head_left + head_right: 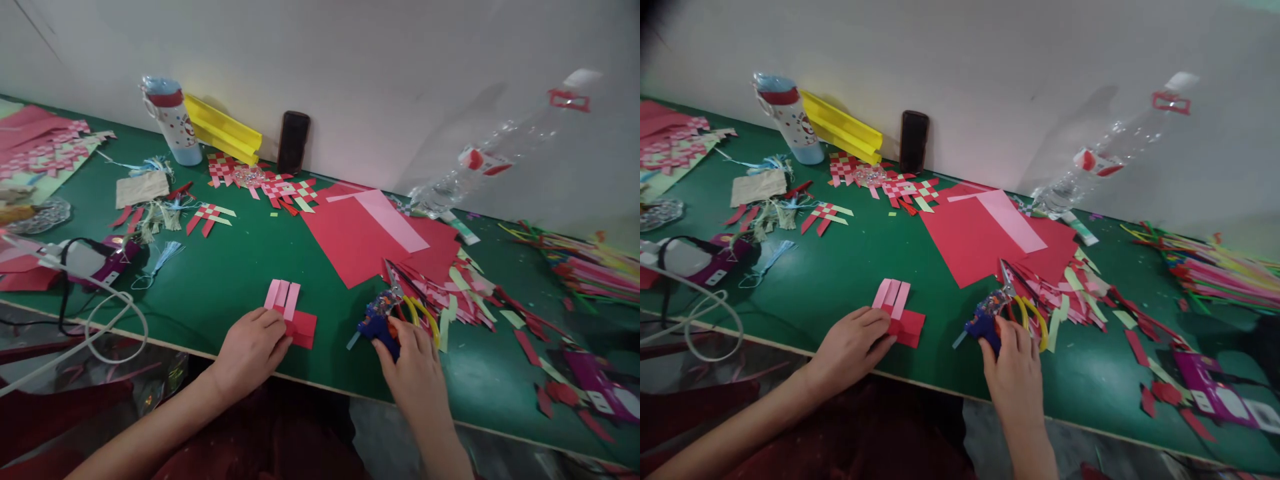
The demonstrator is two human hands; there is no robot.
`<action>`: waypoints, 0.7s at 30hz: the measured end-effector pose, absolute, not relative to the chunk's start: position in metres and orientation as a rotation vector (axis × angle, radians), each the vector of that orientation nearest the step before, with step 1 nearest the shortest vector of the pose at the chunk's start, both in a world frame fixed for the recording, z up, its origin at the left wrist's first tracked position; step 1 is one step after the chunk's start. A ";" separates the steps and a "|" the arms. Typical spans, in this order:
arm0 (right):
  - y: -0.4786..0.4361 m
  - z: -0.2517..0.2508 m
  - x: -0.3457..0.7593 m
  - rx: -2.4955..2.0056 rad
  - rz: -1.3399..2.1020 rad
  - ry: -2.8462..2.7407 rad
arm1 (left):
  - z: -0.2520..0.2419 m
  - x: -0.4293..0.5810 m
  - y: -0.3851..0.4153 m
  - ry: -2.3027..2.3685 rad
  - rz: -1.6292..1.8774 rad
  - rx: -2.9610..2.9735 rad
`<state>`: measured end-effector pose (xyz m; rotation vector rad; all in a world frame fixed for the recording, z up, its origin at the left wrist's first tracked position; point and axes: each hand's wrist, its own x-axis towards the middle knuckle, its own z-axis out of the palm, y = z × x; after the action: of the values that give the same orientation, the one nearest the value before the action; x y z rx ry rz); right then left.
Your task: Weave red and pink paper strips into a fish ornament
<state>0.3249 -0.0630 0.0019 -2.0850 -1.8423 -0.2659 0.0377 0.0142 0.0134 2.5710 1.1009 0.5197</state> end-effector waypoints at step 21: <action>-0.096 0.057 0.302 -1.934 0.302 -1.227 | 0.015 0.037 0.013 1.098 0.586 2.515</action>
<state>0.3016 -0.0959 0.0569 -1.9345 -1.2272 0.3021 0.0372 0.0127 0.0148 2.5149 1.0981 0.5858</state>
